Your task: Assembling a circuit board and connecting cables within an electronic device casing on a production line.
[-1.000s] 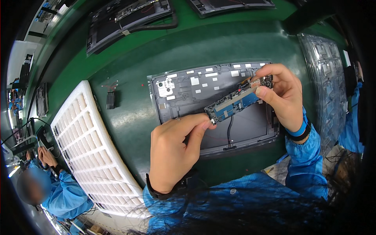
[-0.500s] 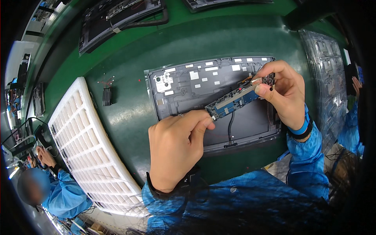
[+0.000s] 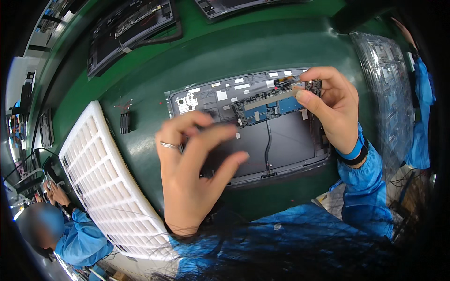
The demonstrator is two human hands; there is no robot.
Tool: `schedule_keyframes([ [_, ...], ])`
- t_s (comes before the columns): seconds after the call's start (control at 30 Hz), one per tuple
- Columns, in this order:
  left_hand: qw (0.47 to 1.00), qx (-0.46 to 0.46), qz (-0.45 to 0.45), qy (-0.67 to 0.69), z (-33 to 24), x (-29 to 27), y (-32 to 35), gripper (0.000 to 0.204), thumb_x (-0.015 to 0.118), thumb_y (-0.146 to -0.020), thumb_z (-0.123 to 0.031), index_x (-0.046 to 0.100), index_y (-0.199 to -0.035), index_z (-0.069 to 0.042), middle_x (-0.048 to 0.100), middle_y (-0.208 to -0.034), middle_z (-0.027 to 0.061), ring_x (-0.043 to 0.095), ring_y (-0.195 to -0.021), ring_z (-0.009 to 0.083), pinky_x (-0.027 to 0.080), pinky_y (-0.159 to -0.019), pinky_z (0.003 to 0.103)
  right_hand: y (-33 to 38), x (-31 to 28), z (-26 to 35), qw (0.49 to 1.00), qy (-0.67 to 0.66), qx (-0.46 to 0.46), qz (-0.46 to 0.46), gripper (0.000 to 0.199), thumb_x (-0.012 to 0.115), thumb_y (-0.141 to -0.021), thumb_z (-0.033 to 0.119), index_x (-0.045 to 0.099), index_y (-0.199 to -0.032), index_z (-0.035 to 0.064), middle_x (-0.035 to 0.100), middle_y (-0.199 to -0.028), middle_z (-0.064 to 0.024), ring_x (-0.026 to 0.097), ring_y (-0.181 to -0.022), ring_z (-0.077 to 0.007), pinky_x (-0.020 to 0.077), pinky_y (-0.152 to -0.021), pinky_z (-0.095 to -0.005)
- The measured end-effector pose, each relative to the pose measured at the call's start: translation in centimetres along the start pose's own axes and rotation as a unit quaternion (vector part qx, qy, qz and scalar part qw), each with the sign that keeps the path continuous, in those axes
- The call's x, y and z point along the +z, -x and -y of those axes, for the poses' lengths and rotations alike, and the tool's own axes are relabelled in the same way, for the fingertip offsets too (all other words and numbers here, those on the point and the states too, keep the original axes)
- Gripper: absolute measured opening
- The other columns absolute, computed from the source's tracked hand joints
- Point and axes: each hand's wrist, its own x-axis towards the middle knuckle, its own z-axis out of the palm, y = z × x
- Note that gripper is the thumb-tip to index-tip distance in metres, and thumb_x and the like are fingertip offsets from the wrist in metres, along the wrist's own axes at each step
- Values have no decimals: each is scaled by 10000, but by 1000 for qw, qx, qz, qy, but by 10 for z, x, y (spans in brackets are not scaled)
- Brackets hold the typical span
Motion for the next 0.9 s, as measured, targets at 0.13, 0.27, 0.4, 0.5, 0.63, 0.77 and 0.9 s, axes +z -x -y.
schedule_keyframes([
  [0.13, 986, 80, 145, -2, -6, 1, 2, 258, 865, -653, -148, 768, -892, -141, 638, -1005, -34, 568, -840, 182, 436, -787, 340, 0, 1, 4, 1000, -8, 0, 18, 297, 730, -937, 26, 619, -1208, -25, 709, -1020, -87, 633, -861, -76, 503, -712, -213],
  [0.27, 980, 132, 148, -19, -3, 11, -1, 141, 810, -735, -119, 738, -856, -123, 669, -930, -39, 611, -802, 174, 440, -787, 334, 1, 0, 6, 1000, 13, 1, 19, 293, 732, -938, 32, 623, -1204, -19, 708, -1020, -83, 632, -861, -74, 504, -713, -213],
  [0.4, 988, 119, 98, 2, 1, 14, 0, 139, 813, -757, -109, 740, -875, -119, 696, -898, -29, 628, -797, 184, 444, -766, 330, 0, -1, 3, 1000, 19, -4, 16, 293, 733, -940, 44, 622, -1203, -17, 708, -1018, -77, 632, -859, -72, 503, -706, -212],
  [0.5, 993, 91, 77, 7, 1, 11, 0, 124, 817, -780, -99, 742, -878, -113, 721, -879, -12, 642, -785, 200, 449, -748, 333, 0, -1, 3, 1000, 0, 5, 12, 294, 730, -942, 48, 618, -1205, -17, 711, -1034, -81, 635, -857, -71, 503, -698, -210],
  [0.63, 999, 32, 14, 25, 4, 11, 4, 135, 821, -775, -71, 745, -887, -82, 730, -879, 29, 621, -743, 197, 461, -714, 323, -1, -4, 5, 1000, -18, 21, 5, 305, 728, -939, 43, 612, -1214, -21, 717, -1061, -96, 650, -875, -81, 512, -700, -212],
  [0.77, 999, -13, -11, 36, 6, 13, 3, 138, 814, -778, -40, 743, -897, -39, 737, -896, 54, 558, -699, 151, 450, -664, 287, -1, -5, 2, 999, -36, 22, 13, 315, 729, -936, 42, 609, -1219, -27, 719, -1067, -103, 662, -890, -90, 523, -710, -218],
  [0.9, 998, -12, -10, 66, 6, 13, 2, 132, 809, -795, -40, 741, -908, -36, 742, -912, 53, 548, -697, 141, 442, -657, 285, -1, -6, 3, 999, -20, 29, 21, 319, 726, -936, 39, 606, -1223, -29, 720, -1071, -107, 667, -894, -95, 529, -720, -223],
])
